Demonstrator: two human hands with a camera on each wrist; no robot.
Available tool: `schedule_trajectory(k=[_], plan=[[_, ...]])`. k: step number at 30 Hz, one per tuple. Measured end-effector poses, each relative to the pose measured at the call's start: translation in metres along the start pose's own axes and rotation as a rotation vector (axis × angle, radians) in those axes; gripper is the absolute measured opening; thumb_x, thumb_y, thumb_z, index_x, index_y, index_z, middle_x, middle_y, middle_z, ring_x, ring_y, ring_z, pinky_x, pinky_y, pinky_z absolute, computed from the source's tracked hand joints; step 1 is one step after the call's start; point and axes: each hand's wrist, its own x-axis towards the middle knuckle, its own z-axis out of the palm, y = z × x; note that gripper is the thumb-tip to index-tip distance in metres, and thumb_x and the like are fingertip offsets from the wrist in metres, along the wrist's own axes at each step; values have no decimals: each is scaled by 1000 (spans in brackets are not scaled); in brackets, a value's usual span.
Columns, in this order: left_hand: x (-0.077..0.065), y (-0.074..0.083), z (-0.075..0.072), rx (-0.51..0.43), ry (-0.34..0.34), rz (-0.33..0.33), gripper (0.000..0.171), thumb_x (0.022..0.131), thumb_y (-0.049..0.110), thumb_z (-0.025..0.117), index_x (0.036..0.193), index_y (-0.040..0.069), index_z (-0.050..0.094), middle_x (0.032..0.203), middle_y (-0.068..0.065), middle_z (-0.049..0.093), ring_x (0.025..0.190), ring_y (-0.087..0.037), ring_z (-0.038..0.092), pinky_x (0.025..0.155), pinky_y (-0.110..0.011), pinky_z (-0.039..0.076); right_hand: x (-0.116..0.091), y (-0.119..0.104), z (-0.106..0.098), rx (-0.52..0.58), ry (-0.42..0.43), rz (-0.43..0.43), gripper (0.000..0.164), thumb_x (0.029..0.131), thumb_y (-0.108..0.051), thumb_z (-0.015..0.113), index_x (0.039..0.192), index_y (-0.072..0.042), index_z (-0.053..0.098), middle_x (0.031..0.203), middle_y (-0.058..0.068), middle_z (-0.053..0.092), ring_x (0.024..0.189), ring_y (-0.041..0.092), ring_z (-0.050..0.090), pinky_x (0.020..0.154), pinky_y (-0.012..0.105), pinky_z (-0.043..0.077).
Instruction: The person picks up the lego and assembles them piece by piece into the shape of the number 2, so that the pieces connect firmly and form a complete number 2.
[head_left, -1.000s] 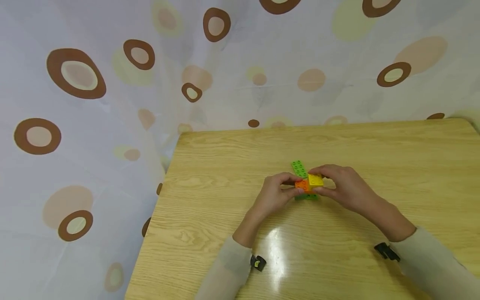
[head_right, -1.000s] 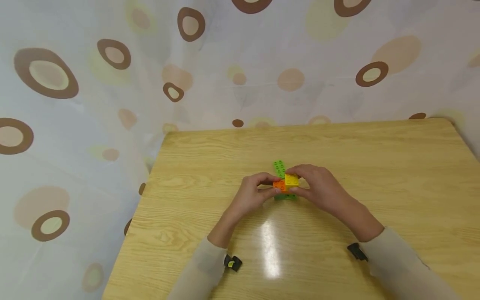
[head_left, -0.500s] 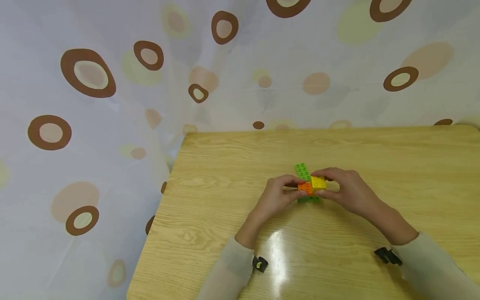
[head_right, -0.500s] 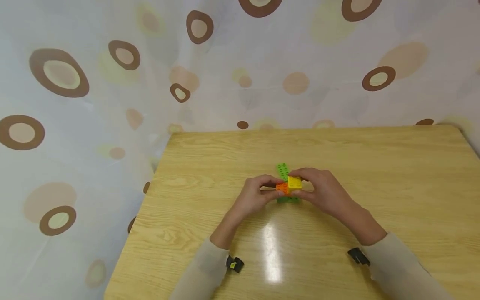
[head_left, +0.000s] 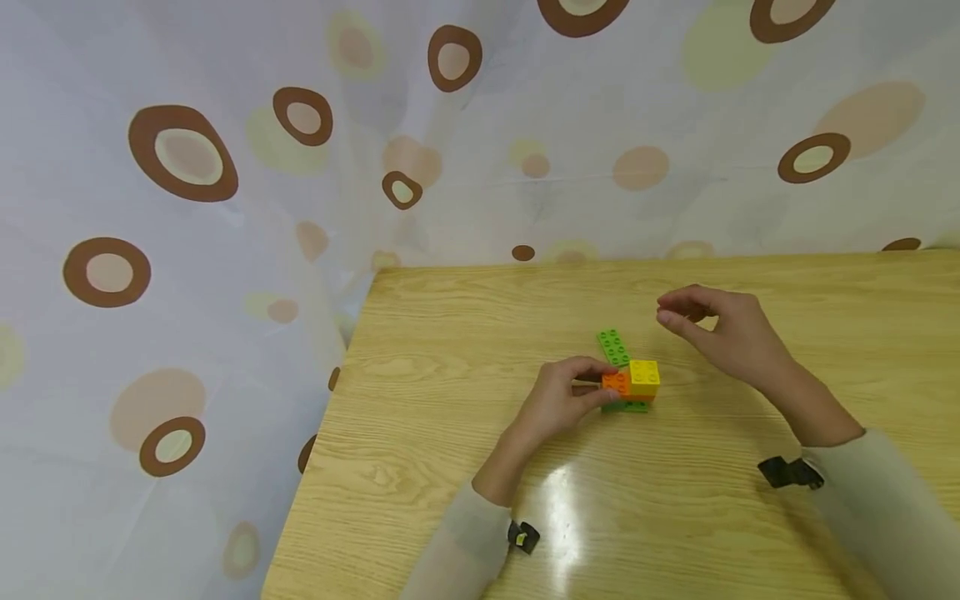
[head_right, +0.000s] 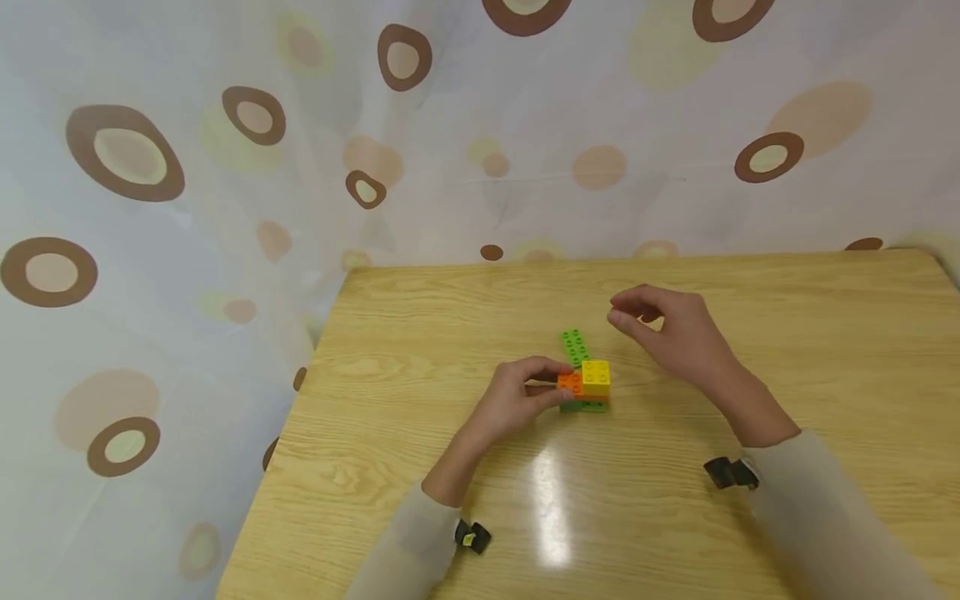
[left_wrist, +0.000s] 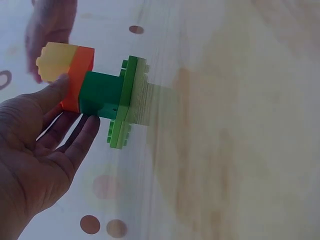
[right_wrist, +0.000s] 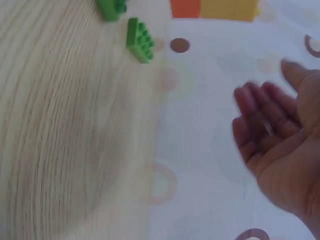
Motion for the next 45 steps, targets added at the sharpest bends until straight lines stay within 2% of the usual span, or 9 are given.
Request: schedule_trajectory(k=[4, 9, 13, 17, 23, 27, 32, 40, 45], plan=[[-6, -2, -3, 5, 0, -12, 31, 96, 16, 80, 125, 9, 75, 122, 1, 74, 110, -3, 69, 89, -17, 57, 14, 16, 20, -52, -89, 59, 34, 107, -32, 66, 123, -3, 72, 107, 11, 76, 92, 27, 70, 75, 33, 58], [-12, -4, -4, 5, 0, -9, 31, 96, 16, 79, 126, 10, 75, 123, 2, 74, 110, -4, 69, 89, -17, 57, 24, 26, 51, -73, -185, 61, 34, 105, -30, 70, 117, 2, 72, 103, 15, 76, 91, 30, 71, 80, 52, 61], [-17, -4, -7, 6, 5, -5, 30, 97, 16, 79, 126, 10, 74, 124, 2, 74, 111, -4, 69, 89, -17, 57, 31, 25, 69, -128, -219, 81, 33, 101, -32, 75, 105, 0, 72, 93, 12, 74, 80, 25, 68, 74, 47, 59], [-20, -4, -9, 7, 6, 6, 30, 97, 16, 78, 126, 10, 74, 124, 1, 74, 111, -5, 70, 90, -17, 57, 36, 22, 79, -201, -236, 110, 44, 94, -42, 81, 98, 0, 69, 83, 10, 68, 68, 22, 58, 63, 39, 51], [-21, -5, -9, 8, -1, 19, 30, 97, 15, 78, 126, 9, 74, 124, 0, 73, 112, -5, 69, 90, -17, 57, 36, 13, 84, -256, -256, 160, 43, 91, -34, 84, 100, 3, 65, 90, 17, 65, 71, 26, 57, 61, 40, 51], [-20, -6, -9, 10, -3, 16, 31, 97, 16, 78, 126, 9, 74, 124, 0, 73, 112, -6, 69, 89, -17, 57, 33, 14, 84, -253, -254, 147, 38, 92, -22, 82, 109, 7, 65, 100, 22, 67, 80, 30, 62, 68, 47, 55], [-20, -6, -11, 0, 3, 4, 32, 96, 17, 79, 127, 10, 74, 125, 1, 73, 112, -5, 69, 89, -17, 58, 25, 13, 75, -222, -231, 127, 38, 93, -19, 81, 116, 6, 66, 107, 23, 70, 93, 37, 67, 79, 56, 58], [-18, -6, -11, -19, -1, 15, 32, 96, 16, 79, 127, 10, 74, 126, -1, 73, 111, -6, 70, 88, -18, 58, 16, -9, 40, -144, -182, 69, 36, 95, -20, 82, 120, 2, 69, 111, 20, 74, 96, 35, 69, 82, 57, 58], [-17, -5, -10, -26, -3, 16, 30, 95, 12, 79, 125, 8, 75, 124, -1, 74, 110, -4, 69, 87, -18, 59, 9, -32, 15, -113, -138, -24, 35, 95, -19, 82, 122, -2, 69, 110, 14, 74, 96, 30, 70, 84, 56, 57]])
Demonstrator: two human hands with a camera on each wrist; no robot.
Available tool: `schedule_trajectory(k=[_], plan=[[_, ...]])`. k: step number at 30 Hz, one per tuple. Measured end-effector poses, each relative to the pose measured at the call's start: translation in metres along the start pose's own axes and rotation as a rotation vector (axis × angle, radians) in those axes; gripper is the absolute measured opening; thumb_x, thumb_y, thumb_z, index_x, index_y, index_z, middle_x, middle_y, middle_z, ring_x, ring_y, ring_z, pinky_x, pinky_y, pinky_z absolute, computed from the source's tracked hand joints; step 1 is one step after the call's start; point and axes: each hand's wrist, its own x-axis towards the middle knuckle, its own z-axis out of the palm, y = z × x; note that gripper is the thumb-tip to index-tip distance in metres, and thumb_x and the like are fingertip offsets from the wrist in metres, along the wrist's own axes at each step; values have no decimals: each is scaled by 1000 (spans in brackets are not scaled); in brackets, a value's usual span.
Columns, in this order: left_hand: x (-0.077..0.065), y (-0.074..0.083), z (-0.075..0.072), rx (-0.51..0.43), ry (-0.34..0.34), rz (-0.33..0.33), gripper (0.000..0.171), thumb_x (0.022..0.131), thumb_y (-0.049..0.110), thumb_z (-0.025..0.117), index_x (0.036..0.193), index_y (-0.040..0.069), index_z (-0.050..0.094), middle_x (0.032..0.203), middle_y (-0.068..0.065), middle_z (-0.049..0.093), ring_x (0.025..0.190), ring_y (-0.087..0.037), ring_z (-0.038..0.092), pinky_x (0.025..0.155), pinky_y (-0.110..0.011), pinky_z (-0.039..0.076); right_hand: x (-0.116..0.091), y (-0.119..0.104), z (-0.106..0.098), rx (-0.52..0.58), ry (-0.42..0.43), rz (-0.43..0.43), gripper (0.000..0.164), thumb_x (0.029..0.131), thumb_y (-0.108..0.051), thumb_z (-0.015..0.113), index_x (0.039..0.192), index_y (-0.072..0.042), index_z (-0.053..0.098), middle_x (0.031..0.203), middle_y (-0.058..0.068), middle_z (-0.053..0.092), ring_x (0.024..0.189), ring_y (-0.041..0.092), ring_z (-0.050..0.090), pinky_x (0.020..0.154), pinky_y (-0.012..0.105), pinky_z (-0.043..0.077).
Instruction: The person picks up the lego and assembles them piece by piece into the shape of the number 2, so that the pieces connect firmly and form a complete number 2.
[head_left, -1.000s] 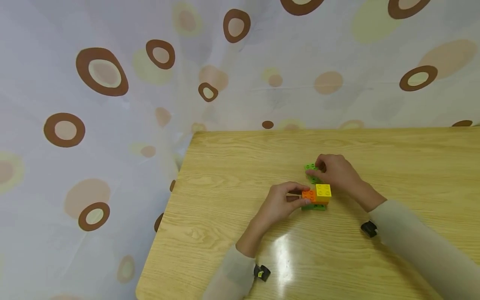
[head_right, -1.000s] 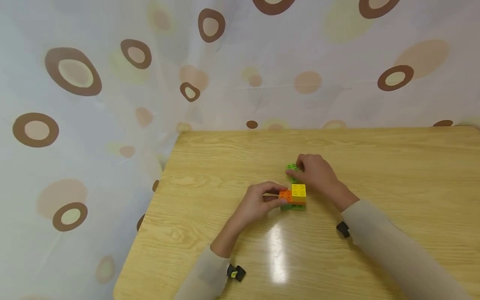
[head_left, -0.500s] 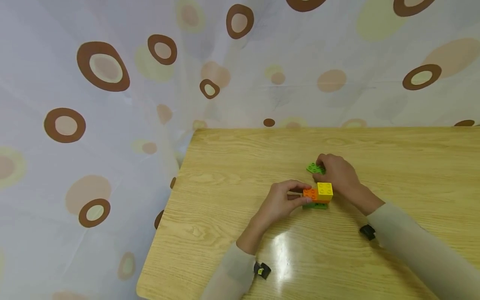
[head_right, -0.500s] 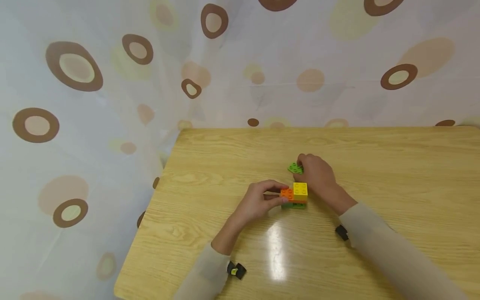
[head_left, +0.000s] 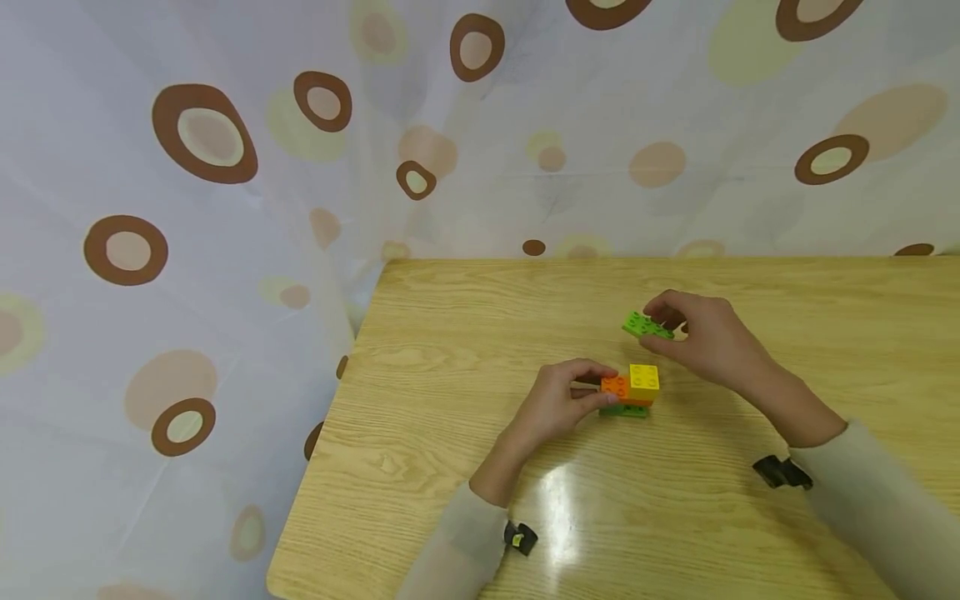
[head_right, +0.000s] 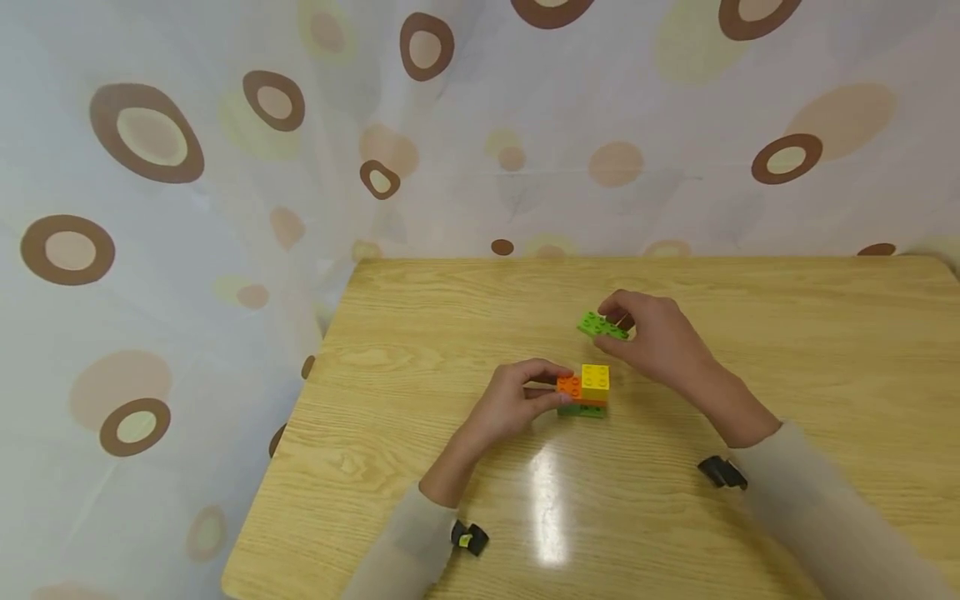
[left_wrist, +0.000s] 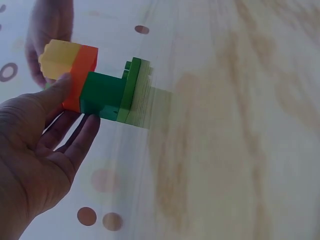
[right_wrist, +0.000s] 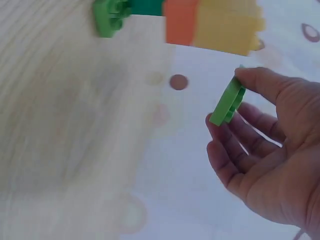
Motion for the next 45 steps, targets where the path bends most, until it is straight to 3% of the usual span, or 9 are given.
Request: schedule_trajectory(k=[5, 9, 14, 23, 45], plan=[[1, 1, 1, -1, -9, -1, 31, 95, 11, 79, 126, 7, 74, 124, -3, 74, 110, -4, 69, 88, -19, 59, -14, -14, -10, -31, 6, -132, 41, 89, -15, 88, 126, -8, 69, 109, 0, 75, 95, 18, 68, 81, 45, 57], [2, 0, 0, 17, -7, -5, 33, 95, 12, 78, 127, 6, 73, 125, -5, 73, 112, -7, 71, 87, -18, 59, -23, -22, -6, -17, -38, -211, 46, 87, -12, 89, 128, -12, 69, 110, -7, 74, 96, 11, 66, 77, 36, 57], [5, -2, 0, 29, -2, 2, 31, 96, 11, 78, 126, 6, 73, 125, -4, 73, 111, -9, 71, 86, -18, 59, -28, -25, 1, -15, -79, -198, 48, 87, -9, 88, 130, -9, 67, 113, -3, 73, 100, 15, 67, 77, 39, 58], [8, -3, 2, 19, -6, 10, 29, 96, 11, 78, 125, 8, 73, 125, -3, 72, 113, -10, 72, 87, -19, 59, -30, -21, 2, -27, -45, -231, 49, 83, -2, 90, 127, -3, 68, 117, 8, 75, 100, 25, 74, 82, 46, 62], [11, 1, 3, 27, 18, 7, 23, 96, 13, 79, 118, 9, 73, 117, 0, 73, 109, -5, 70, 89, -18, 58, -29, -22, 4, -77, -26, -238, 45, 80, 0, 90, 121, -4, 72, 112, 9, 75, 96, 26, 73, 80, 46, 62]])
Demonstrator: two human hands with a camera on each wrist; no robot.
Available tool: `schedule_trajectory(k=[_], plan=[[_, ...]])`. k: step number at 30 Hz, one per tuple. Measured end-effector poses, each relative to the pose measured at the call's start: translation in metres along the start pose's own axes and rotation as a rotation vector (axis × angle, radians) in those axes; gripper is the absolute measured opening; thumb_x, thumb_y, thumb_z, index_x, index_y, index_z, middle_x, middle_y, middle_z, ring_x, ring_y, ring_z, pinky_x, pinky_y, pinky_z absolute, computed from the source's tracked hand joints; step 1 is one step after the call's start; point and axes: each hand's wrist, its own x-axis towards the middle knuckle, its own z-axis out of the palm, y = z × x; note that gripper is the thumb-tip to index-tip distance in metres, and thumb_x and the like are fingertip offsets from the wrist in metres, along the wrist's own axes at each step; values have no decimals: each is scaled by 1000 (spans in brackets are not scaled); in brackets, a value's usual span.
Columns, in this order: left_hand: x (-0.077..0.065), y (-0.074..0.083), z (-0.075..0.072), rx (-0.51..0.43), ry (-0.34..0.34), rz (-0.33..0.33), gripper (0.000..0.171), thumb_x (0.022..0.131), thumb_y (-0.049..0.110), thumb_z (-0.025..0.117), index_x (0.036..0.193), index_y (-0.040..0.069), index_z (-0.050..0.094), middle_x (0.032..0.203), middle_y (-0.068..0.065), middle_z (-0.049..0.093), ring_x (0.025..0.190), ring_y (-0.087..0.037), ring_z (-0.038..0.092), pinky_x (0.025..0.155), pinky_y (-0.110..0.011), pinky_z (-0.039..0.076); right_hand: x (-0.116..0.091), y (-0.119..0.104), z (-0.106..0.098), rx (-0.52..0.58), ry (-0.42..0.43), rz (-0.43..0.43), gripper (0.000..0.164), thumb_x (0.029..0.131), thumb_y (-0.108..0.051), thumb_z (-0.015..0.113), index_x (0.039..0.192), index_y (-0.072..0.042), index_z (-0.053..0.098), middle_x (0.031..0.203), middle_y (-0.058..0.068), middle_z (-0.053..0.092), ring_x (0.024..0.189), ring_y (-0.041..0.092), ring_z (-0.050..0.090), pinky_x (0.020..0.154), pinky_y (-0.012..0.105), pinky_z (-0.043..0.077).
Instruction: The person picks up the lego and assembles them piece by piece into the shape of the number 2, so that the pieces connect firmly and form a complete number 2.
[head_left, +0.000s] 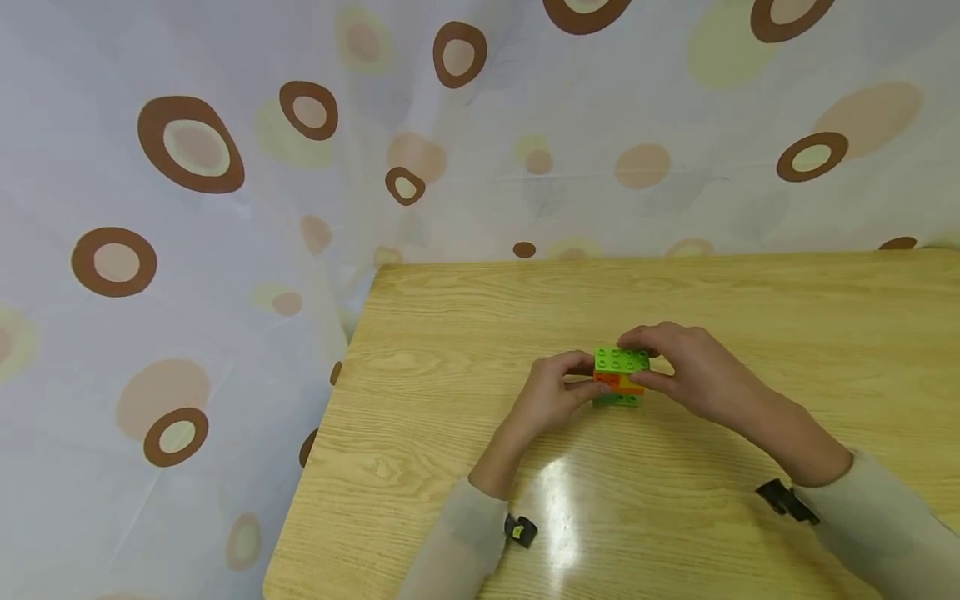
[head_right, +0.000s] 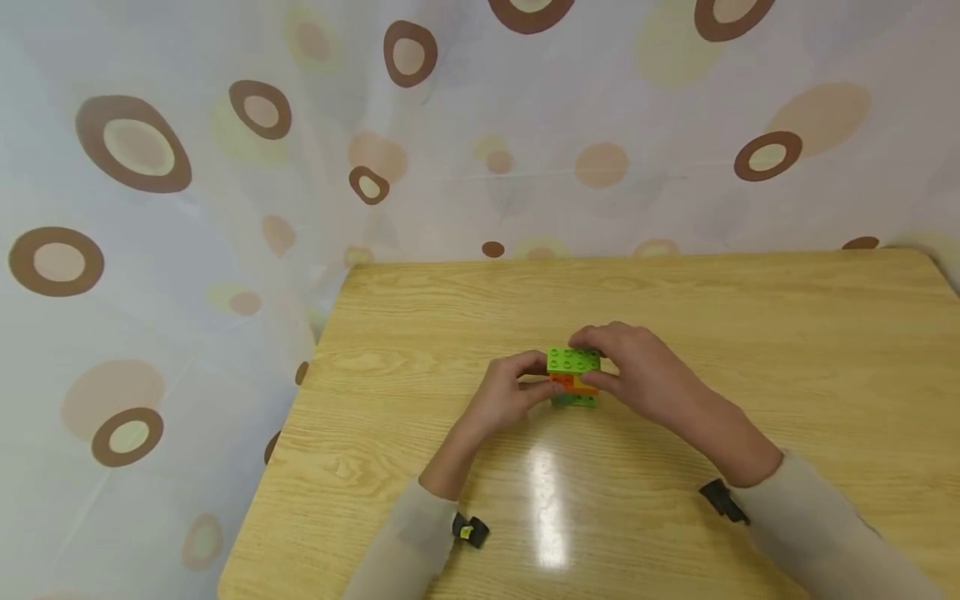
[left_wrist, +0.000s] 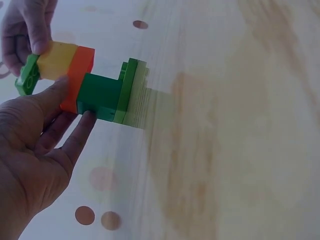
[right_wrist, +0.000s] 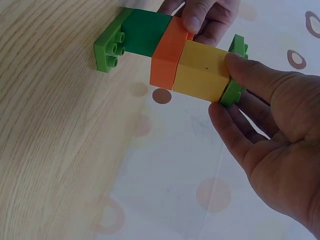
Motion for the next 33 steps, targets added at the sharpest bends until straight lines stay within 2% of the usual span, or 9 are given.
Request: schedule_trajectory(k=[5, 12, 20, 33], plan=[[0, -2, -1, 15, 5, 12, 23, 95, 14, 79, 116, 11, 74, 115, 0, 74, 109, -6, 71, 88, -19, 59, 3, -3, 1, -1, -4, 7, 44, 79, 1, 91, 118, -4, 73, 110, 8, 76, 95, 25, 73, 79, 46, 62], [-3, -4, -3, 40, 16, -10, 22, 97, 15, 79, 118, 10, 74, 118, 0, 74, 109, -3, 69, 92, -18, 56, 9, -9, 0, -15, -60, 26, 42, 77, 0, 93, 114, -6, 74, 106, 5, 77, 93, 24, 73, 79, 44, 62], [-1, -4, -2, 86, 20, 40, 22, 95, 19, 81, 115, 13, 75, 113, 4, 76, 114, -7, 70, 87, -18, 58, 8, -7, 2, -42, -29, 11, 42, 77, 0, 93, 114, -5, 74, 108, 6, 77, 92, 24, 73, 78, 44, 62], [-1, -1, -2, 43, 10, 7, 22, 96, 18, 80, 117, 13, 74, 116, 3, 75, 111, -6, 70, 91, -19, 57, 5, -7, 2, -36, -20, 33, 43, 77, 0, 92, 115, -4, 73, 109, 8, 76, 94, 26, 73, 78, 45, 61]])
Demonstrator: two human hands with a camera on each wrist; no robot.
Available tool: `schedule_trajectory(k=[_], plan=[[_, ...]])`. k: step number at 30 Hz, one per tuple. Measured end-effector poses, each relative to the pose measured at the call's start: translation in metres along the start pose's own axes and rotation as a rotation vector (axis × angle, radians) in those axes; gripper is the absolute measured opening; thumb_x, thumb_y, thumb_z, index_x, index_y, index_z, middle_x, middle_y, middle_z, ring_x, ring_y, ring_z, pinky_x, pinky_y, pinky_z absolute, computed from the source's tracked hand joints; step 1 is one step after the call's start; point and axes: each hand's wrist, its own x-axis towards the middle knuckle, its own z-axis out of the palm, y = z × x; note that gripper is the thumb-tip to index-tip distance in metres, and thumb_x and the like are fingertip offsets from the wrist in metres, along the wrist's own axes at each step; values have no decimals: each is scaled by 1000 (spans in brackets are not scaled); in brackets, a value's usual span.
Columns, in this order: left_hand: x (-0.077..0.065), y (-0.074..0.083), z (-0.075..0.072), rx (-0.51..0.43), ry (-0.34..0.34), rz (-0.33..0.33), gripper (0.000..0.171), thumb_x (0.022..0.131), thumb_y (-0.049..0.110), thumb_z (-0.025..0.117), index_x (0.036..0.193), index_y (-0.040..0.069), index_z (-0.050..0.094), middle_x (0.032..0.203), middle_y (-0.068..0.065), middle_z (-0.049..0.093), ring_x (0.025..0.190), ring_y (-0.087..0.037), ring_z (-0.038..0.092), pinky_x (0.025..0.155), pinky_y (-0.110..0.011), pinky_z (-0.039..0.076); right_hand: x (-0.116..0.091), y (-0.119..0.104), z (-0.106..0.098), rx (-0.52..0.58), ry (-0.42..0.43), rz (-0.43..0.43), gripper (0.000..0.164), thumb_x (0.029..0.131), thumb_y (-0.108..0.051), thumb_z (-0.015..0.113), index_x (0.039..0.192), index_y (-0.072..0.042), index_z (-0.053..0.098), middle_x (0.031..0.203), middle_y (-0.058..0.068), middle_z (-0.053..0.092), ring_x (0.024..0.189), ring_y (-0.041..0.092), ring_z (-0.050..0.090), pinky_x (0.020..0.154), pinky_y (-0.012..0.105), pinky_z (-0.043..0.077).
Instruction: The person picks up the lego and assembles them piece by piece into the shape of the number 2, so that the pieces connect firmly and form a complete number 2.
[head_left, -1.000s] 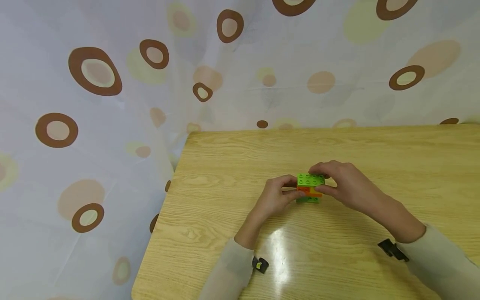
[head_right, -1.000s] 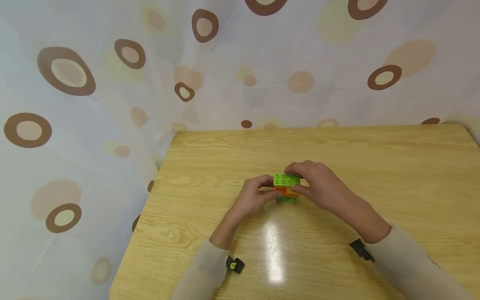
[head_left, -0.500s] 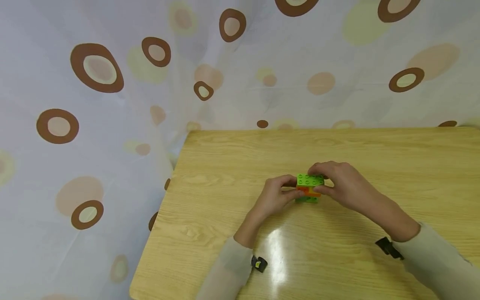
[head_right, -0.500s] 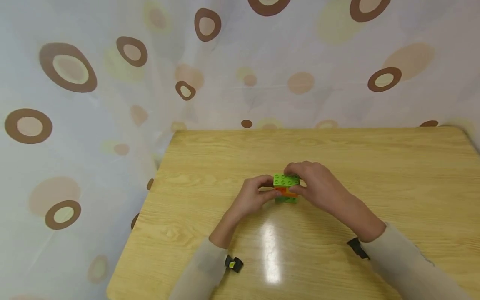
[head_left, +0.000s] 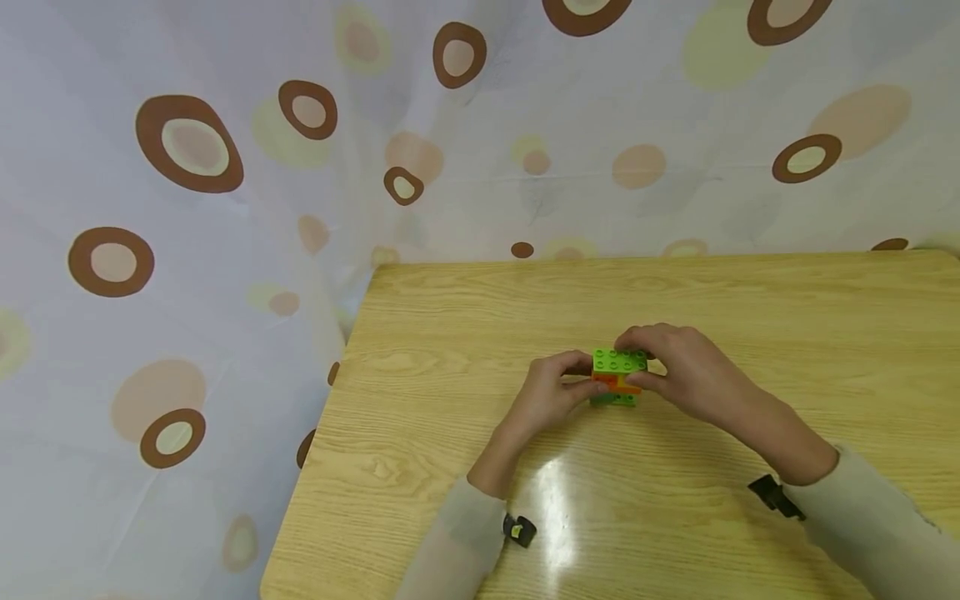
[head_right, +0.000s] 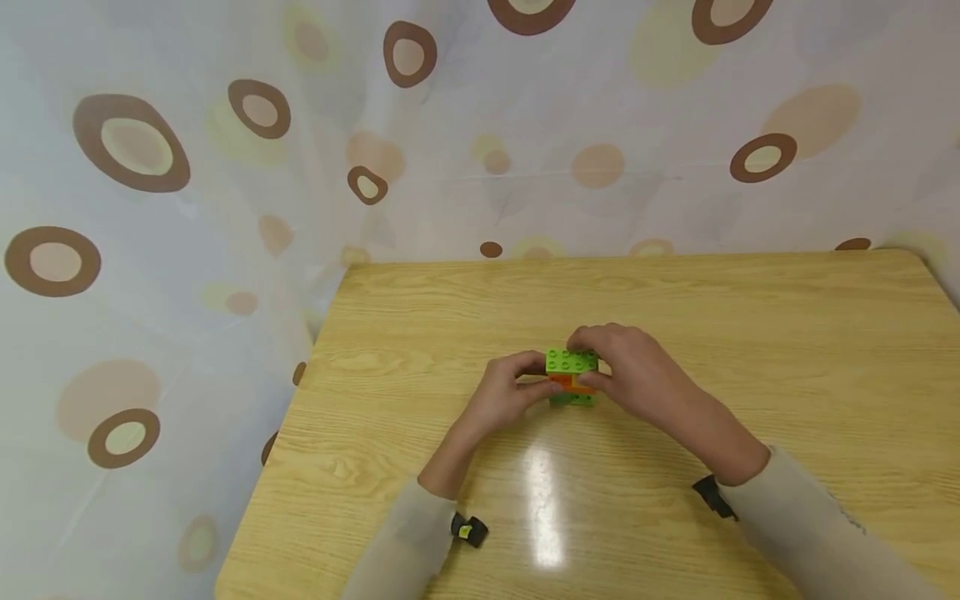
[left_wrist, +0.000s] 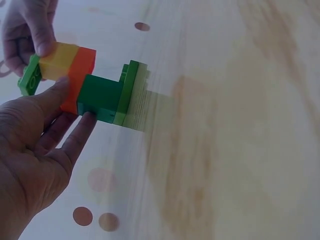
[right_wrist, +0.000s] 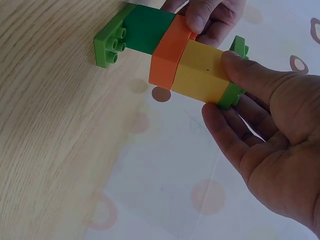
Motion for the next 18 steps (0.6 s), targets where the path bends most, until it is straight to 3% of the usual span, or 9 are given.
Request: schedule_trajectory(k=[18], plan=[[-5, -6, 2, -42, -3, -11, 23, 97, 19, 79, 118, 13, 74, 117, 4, 74, 110, -7, 71, 92, -20, 58, -6, -4, 4, 18, -2, 27, 44, 79, -1, 91, 118, -3, 71, 112, 10, 74, 98, 28, 72, 81, 47, 61]])
